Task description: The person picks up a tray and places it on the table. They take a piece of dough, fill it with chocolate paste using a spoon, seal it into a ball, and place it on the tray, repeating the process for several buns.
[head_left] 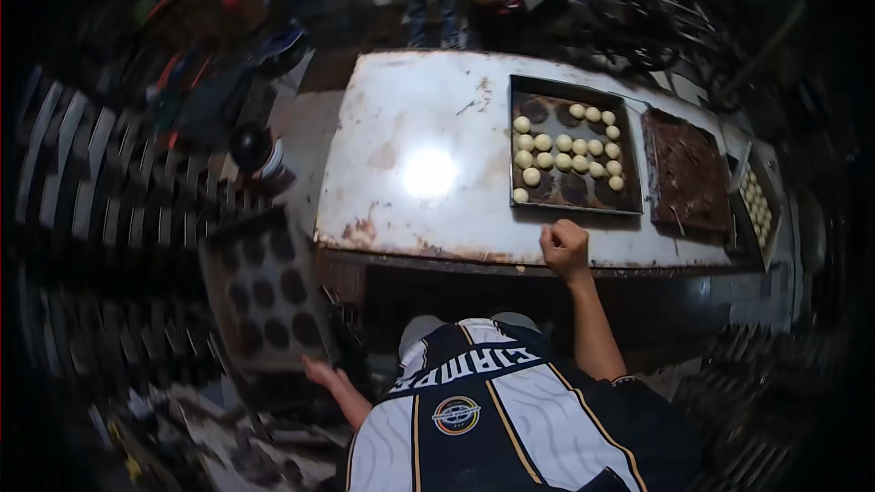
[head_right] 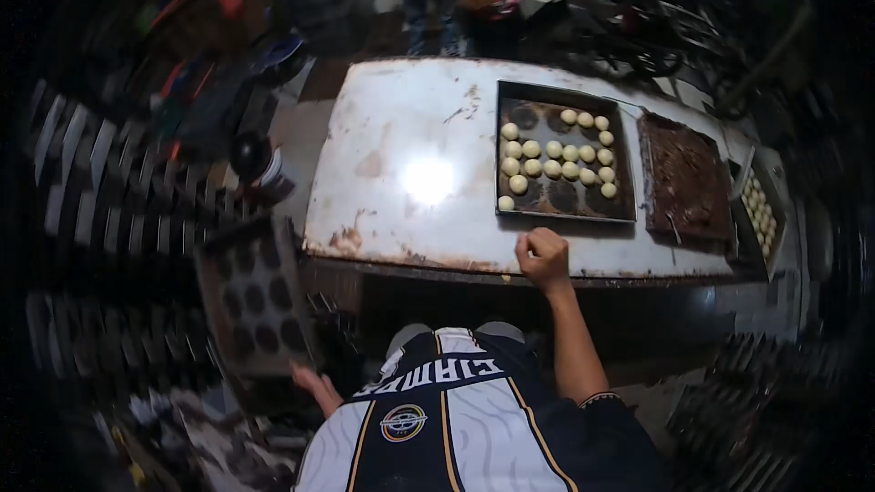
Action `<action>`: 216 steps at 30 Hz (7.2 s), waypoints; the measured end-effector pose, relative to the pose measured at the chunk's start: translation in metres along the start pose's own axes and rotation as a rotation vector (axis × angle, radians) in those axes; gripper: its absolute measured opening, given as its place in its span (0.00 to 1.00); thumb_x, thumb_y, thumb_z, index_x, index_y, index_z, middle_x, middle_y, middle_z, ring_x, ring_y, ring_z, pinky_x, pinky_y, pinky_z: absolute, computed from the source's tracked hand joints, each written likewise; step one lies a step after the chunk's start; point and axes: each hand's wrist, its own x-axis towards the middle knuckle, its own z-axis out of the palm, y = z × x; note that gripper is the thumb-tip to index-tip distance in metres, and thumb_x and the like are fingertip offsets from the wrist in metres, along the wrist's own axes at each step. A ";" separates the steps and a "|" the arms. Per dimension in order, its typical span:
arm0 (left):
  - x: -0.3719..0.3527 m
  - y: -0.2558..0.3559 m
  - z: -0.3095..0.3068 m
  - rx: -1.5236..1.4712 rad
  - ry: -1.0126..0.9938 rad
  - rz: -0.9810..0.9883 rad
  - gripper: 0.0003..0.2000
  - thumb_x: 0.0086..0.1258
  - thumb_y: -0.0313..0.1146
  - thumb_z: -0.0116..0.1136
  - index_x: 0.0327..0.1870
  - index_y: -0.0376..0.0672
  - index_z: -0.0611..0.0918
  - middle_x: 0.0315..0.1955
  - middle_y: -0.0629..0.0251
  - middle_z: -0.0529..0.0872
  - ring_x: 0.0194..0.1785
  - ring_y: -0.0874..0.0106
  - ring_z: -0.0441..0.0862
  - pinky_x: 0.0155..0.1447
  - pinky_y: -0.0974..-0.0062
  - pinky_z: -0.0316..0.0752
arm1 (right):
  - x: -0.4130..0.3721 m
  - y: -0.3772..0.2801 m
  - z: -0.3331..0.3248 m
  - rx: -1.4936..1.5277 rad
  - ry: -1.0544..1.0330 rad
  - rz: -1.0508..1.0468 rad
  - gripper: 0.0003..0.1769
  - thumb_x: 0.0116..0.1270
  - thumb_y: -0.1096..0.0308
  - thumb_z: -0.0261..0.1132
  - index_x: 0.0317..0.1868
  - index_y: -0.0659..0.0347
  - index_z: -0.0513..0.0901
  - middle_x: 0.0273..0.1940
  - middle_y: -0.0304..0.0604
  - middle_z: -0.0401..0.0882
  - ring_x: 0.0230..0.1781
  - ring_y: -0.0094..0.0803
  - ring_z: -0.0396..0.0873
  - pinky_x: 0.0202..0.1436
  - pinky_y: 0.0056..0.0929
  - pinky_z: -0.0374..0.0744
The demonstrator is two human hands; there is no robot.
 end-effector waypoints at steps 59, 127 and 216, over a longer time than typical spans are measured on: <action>-0.017 0.228 0.614 0.750 -0.666 0.725 0.09 0.77 0.27 0.55 0.49 0.32 0.84 0.50 0.36 0.89 0.55 0.39 0.89 0.61 0.48 0.84 | -0.484 -0.202 -0.114 -0.598 -0.521 1.708 0.18 0.68 0.70 0.67 0.22 0.65 0.71 0.23 0.60 0.74 0.23 0.46 0.70 0.31 0.48 0.70; -0.510 0.154 0.443 0.582 -1.667 1.653 0.19 0.71 0.32 0.61 0.62 0.44 0.81 0.54 0.45 0.81 0.52 0.42 0.86 0.54 0.45 0.82 | -0.252 0.076 -0.221 -0.400 0.176 0.986 0.05 0.72 0.71 0.69 0.45 0.63 0.87 0.43 0.50 0.81 0.46 0.49 0.82 0.52 0.43 0.81; -0.600 0.380 0.265 -0.548 -1.564 0.985 0.23 0.82 0.47 0.52 0.47 0.32 0.86 0.39 0.49 0.87 0.40 0.59 0.86 0.45 0.63 0.80 | 0.040 0.044 -0.162 1.213 0.224 0.554 0.11 0.77 0.71 0.73 0.52 0.64 0.80 0.48 0.41 0.78 0.40 0.18 0.79 0.40 0.18 0.80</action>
